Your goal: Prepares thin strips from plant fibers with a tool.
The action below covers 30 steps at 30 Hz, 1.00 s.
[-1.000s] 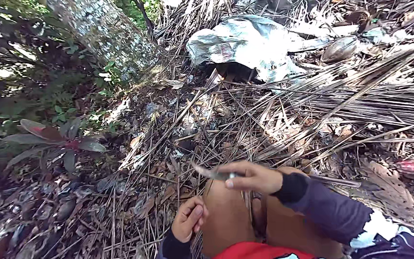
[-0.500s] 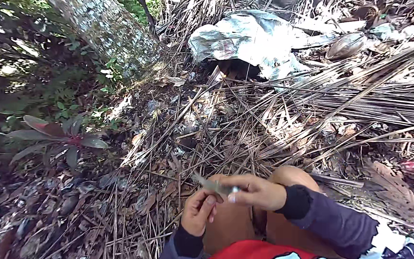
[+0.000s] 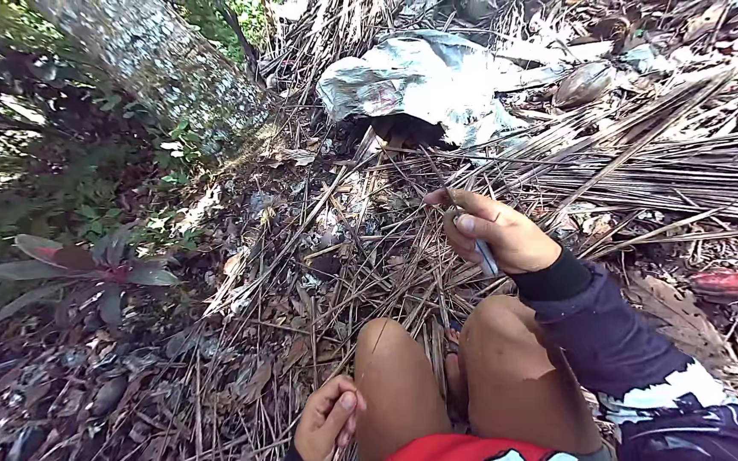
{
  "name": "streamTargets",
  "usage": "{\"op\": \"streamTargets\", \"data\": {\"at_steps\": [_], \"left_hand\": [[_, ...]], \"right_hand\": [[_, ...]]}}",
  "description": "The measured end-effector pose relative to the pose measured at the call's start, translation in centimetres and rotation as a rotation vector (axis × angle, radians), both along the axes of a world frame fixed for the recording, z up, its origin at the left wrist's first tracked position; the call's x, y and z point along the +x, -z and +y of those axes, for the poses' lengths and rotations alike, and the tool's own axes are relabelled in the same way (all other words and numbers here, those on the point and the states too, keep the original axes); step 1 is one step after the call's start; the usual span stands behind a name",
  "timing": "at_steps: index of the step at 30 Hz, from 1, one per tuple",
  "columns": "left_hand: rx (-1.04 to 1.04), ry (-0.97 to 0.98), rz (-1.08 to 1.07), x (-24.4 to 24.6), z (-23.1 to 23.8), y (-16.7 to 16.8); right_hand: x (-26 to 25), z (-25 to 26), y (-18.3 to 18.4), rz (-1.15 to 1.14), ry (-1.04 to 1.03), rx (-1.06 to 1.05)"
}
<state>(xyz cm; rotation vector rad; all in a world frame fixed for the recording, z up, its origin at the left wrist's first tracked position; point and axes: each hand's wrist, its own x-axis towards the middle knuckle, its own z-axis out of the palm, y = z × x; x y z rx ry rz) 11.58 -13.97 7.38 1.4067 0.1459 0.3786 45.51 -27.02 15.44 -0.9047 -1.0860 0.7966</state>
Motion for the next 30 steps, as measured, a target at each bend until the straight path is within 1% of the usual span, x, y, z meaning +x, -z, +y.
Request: {"op": "streamTargets", "data": {"at_steps": [2,5,7,8,9,11,13,15,17,19,21,22,23,24,28,30], "left_hand": [[0.006,-0.011,-0.017,0.6,-0.1,-0.4],[0.006,-0.039,-0.035,1.8,-0.6,-1.3],[-0.009,-0.008,-0.044,2.0,-0.6,-1.3],[-0.026,0.024,-0.046,1.8,-0.5,-1.2],[-0.051,0.059,-0.045,1.5,-0.2,-0.9],[-0.098,0.099,-0.020,0.5,0.2,-0.4],[-0.130,0.113,0.001,-0.5,0.5,0.1],[-0.146,0.116,0.013,-1.2,0.7,0.2],[-0.155,0.110,0.013,-1.4,0.8,0.3],[-0.167,0.099,0.007,-1.2,0.8,0.1],[-0.166,0.095,0.000,-0.7,0.7,-0.2],[-0.160,0.099,-0.004,-0.5,0.7,-0.2],[-0.153,0.105,-0.006,-0.4,0.8,-0.1],[-0.152,0.115,-0.011,-0.6,1.0,0.0],[-0.170,0.124,0.027,-2.1,1.9,1.1],[-0.177,0.139,0.048,-2.9,2.6,1.6]], "right_hand": [[-1.8,0.2,0.8,-0.019,-0.081,-0.080],[-6.5,0.2,2.6,-0.022,-0.331,-0.203],[-8.1,0.2,3.3,0.007,-0.428,-0.186],[-7.9,0.2,3.2,0.015,-0.398,-0.155],[-6.8,0.2,2.6,0.010,-0.317,-0.124],[-3.6,0.2,1.3,-0.021,-0.155,-0.040],[-0.9,0.2,0.3,-0.032,-0.065,0.064],[0.0,0.1,-0.2,-0.002,-0.046,0.096],[-0.2,0.2,-0.2,0.019,-0.077,0.074],[-1.6,0.4,0.5,0.001,-0.154,-0.010],[-4.1,0.5,1.5,0.002,-0.292,-0.112],[-5.0,0.5,1.8,0.011,-0.357,-0.129],[-5.1,0.5,1.8,0.018,-0.379,-0.120],[-4.6,0.4,1.5,0.015,-0.341,-0.101],[0.1,-0.3,-1.0,-0.012,-0.059,0.008],[1.8,-0.4,-1.9,0.009,-0.045,0.072]]}}
